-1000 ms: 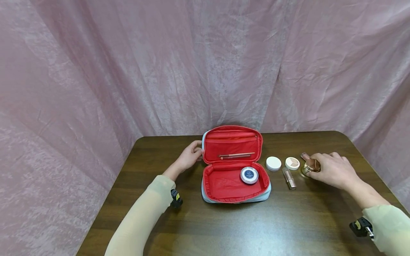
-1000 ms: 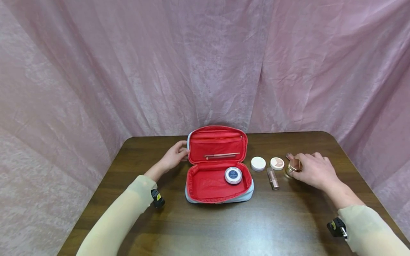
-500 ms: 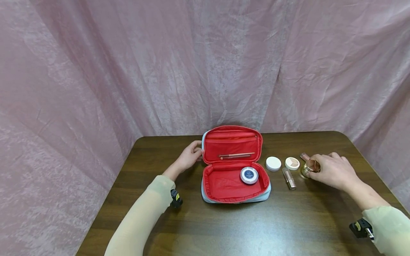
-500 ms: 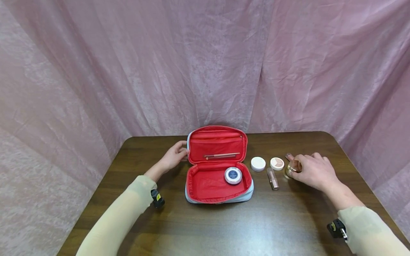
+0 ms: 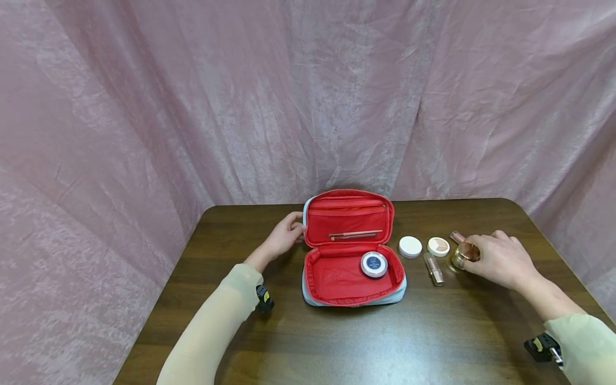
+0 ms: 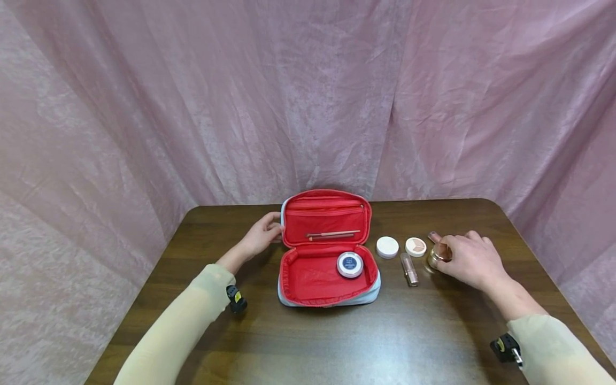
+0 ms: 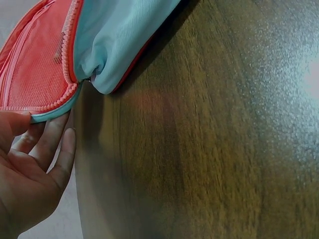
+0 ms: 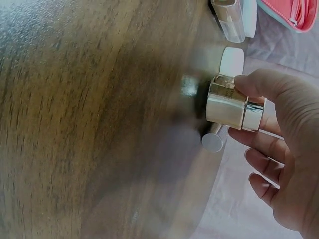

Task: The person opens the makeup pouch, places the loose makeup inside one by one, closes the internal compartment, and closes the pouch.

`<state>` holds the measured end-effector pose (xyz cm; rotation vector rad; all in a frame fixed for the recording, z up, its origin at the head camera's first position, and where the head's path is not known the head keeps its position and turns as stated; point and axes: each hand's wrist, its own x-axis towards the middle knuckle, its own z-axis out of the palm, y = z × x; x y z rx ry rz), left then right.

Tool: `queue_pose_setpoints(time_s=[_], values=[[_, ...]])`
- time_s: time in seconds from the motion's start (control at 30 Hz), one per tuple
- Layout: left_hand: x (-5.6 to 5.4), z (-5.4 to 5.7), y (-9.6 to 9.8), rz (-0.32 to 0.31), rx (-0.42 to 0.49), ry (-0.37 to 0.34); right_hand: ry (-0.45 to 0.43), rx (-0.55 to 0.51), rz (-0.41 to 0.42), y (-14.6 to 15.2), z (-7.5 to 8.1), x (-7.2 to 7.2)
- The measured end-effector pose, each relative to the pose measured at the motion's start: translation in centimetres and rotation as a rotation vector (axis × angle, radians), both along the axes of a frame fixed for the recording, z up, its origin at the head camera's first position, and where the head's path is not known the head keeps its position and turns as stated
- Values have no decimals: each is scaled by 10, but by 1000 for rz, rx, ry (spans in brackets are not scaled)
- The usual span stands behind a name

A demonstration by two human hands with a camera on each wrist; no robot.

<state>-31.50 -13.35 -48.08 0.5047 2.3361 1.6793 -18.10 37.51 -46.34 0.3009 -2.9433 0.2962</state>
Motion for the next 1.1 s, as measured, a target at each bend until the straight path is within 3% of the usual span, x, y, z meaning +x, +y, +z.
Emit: queue_pose_setpoints(time_s=[0.47, 1.1], values=[[0, -1, 0, -12, 16, 0, 66, -14, -9, -3, 18, 7], [-2, 1, 0, 3, -24, 9, 187, -46, 89, -39, 63, 10]])
